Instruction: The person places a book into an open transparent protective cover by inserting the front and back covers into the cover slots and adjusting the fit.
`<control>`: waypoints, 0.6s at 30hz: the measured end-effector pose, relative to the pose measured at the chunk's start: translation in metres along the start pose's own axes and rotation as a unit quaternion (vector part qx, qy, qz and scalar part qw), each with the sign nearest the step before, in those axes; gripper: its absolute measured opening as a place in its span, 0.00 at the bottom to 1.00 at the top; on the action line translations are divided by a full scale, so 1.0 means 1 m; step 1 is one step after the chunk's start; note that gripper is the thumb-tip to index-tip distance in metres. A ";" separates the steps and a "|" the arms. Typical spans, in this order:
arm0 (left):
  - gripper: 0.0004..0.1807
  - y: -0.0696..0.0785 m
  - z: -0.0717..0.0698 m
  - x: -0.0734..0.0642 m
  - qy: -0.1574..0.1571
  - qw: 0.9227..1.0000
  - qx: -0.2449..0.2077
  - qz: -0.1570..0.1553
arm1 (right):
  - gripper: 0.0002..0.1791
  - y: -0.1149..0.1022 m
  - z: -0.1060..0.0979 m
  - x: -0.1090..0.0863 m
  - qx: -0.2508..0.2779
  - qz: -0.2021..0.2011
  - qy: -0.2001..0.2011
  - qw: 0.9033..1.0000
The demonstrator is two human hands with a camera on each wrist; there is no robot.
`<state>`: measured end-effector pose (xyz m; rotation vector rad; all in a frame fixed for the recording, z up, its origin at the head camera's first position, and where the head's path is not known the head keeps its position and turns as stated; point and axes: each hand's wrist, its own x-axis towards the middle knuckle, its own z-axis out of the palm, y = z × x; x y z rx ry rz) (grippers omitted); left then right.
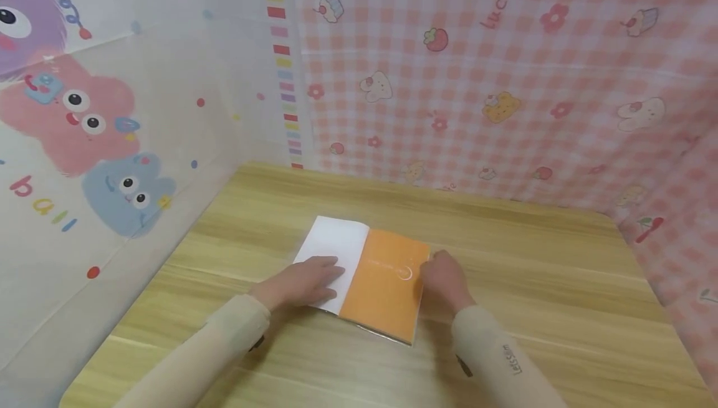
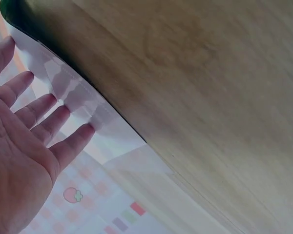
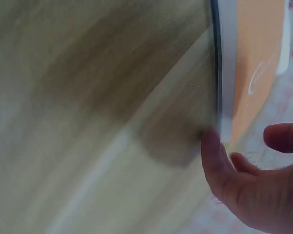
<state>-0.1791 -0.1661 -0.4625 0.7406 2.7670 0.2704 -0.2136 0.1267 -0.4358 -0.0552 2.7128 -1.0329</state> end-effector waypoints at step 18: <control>0.28 0.000 0.000 -0.006 0.009 1.000 -0.009 0.007 | 0.15 0.014 0.007 0.006 0.205 0.139 0.002 0.969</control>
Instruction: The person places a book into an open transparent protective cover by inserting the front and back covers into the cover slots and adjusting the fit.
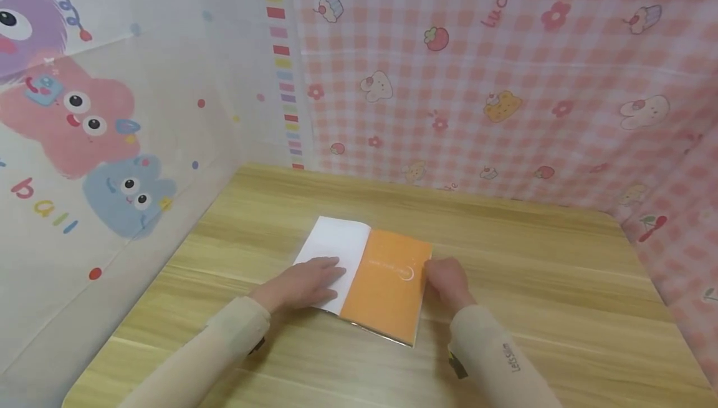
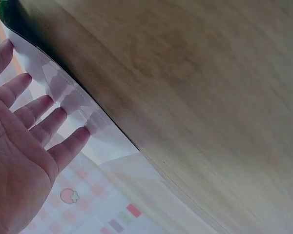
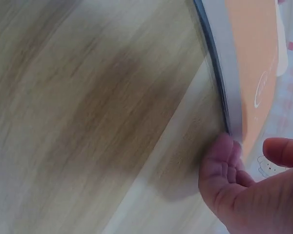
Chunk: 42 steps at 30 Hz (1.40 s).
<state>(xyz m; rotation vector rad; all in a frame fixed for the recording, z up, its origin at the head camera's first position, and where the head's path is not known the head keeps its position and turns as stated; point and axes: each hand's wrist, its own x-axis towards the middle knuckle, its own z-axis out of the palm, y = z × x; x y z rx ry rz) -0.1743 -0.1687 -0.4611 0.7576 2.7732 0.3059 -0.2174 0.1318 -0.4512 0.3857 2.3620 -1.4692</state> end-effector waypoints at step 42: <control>0.33 -0.025 0.002 0.007 0.205 0.850 -0.441 -0.204 | 0.35 -0.086 0.039 -0.014 -0.002 -0.123 -0.075 0.990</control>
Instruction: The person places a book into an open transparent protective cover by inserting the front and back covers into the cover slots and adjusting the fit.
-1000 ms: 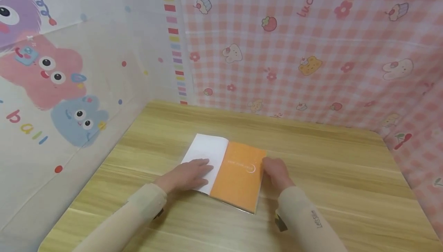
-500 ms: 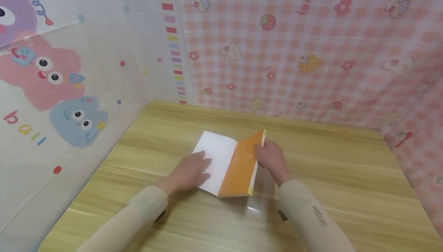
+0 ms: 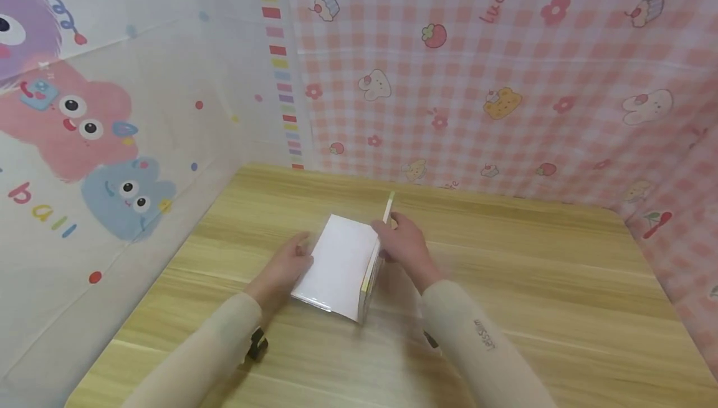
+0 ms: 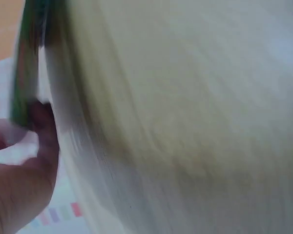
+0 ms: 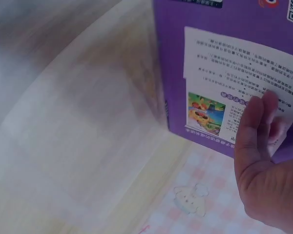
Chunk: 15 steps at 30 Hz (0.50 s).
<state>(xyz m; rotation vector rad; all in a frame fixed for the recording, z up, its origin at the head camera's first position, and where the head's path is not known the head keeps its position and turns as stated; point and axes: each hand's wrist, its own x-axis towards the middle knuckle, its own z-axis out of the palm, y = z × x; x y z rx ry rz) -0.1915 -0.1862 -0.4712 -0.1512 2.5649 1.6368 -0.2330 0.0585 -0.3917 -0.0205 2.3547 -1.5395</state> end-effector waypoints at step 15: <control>0.23 -0.003 0.006 0.000 -0.098 0.961 -0.213 -0.145 | 0.31 0.028 0.064 -0.007 -0.297 -0.100 -0.021 0.949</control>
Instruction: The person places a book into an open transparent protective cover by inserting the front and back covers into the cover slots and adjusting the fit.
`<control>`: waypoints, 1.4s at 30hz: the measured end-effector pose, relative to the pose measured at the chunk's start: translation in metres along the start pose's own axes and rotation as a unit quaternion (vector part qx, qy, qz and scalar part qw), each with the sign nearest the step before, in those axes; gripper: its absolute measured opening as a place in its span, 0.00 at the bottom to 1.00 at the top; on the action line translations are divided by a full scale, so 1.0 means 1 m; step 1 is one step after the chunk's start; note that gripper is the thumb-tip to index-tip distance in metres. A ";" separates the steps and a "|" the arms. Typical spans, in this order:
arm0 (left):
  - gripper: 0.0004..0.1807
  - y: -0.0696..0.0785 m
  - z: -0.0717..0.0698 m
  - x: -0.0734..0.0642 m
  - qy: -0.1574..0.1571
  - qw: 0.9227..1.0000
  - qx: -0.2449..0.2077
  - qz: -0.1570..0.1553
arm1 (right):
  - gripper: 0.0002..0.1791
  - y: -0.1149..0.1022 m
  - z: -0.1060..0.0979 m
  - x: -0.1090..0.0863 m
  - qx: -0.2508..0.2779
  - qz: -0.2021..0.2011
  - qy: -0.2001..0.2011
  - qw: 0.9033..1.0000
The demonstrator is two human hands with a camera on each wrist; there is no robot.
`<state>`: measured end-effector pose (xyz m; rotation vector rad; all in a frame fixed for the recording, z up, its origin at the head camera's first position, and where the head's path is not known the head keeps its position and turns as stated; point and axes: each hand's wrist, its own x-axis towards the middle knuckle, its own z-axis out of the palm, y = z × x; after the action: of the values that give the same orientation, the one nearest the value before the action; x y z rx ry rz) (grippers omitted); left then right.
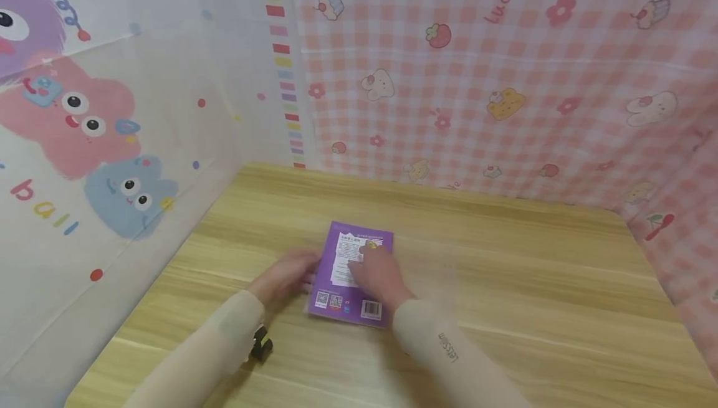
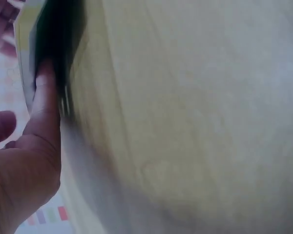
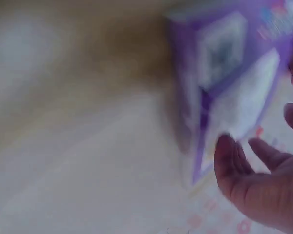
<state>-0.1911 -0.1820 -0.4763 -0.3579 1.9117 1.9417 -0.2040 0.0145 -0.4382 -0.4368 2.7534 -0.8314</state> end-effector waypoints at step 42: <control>0.23 0.026 0.061 -0.007 -0.013 0.980 0.102 0.169 | 0.27 -0.014 0.016 -0.048 0.308 0.054 0.125 0.942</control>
<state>-0.1908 -0.1217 -0.4476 0.0567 2.2461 1.9090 -0.1522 0.0123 -0.4370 -0.0562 2.4946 -1.7302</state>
